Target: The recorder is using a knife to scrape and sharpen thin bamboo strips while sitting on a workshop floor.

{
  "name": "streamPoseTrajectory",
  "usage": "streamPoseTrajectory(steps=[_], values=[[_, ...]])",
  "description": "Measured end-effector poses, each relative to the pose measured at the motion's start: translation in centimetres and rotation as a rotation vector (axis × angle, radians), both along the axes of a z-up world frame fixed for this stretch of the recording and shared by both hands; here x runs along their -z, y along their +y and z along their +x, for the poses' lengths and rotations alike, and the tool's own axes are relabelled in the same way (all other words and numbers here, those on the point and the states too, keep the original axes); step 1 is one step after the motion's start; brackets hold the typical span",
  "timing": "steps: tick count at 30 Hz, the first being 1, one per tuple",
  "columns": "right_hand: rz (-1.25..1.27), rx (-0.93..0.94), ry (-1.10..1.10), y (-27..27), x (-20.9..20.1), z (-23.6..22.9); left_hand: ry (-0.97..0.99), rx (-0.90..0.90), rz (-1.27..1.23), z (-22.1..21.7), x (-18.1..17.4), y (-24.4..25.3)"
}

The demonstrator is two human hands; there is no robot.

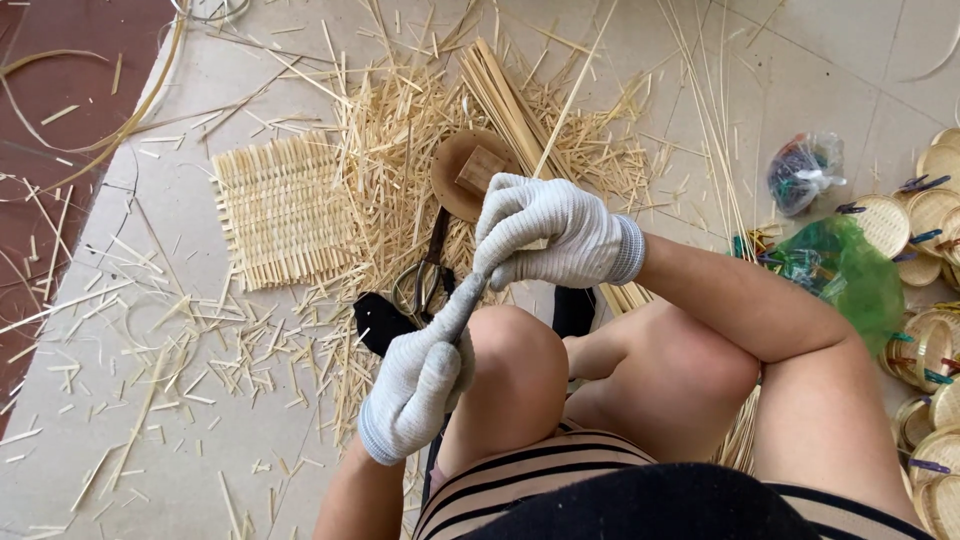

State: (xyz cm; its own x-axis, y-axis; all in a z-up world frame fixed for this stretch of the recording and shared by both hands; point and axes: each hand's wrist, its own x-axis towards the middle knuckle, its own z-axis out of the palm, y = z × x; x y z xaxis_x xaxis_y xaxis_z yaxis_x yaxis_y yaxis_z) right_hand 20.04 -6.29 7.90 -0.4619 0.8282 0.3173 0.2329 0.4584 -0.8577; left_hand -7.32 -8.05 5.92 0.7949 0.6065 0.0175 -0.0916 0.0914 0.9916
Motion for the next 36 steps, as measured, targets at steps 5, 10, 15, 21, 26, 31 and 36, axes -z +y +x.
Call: streamPoseTrajectory(steps=[5,10,15,21,26,31,36], values=[[-0.003,-0.001,-0.004,0.0,-0.4,-0.1,0.013,-0.010,0.044,0.0,0.0,-0.1],[-0.005,-0.007,-0.006,-0.1,-0.4,0.0,0.012,-0.006,0.039,0.0,0.2,-0.1],[-0.004,-0.009,-0.015,-0.1,-0.5,0.0,0.030,-0.013,0.066,0.0,0.1,-0.1],[0.011,-0.007,-0.030,-0.4,-0.9,-0.1,-0.010,-0.002,0.027,-0.3,0.7,-0.2],[0.061,-0.016,-0.036,-0.9,-1.3,0.0,-0.069,0.042,-0.004,-0.4,1.6,-0.2],[0.138,0.022,-0.097,-1.7,-2.3,-0.2,-0.083,0.051,0.031,-0.3,2.0,-0.1],[0.120,0.029,-0.103,-1.9,-1.8,-0.4,-0.109,0.045,-0.002,-0.4,3.0,-0.2]])
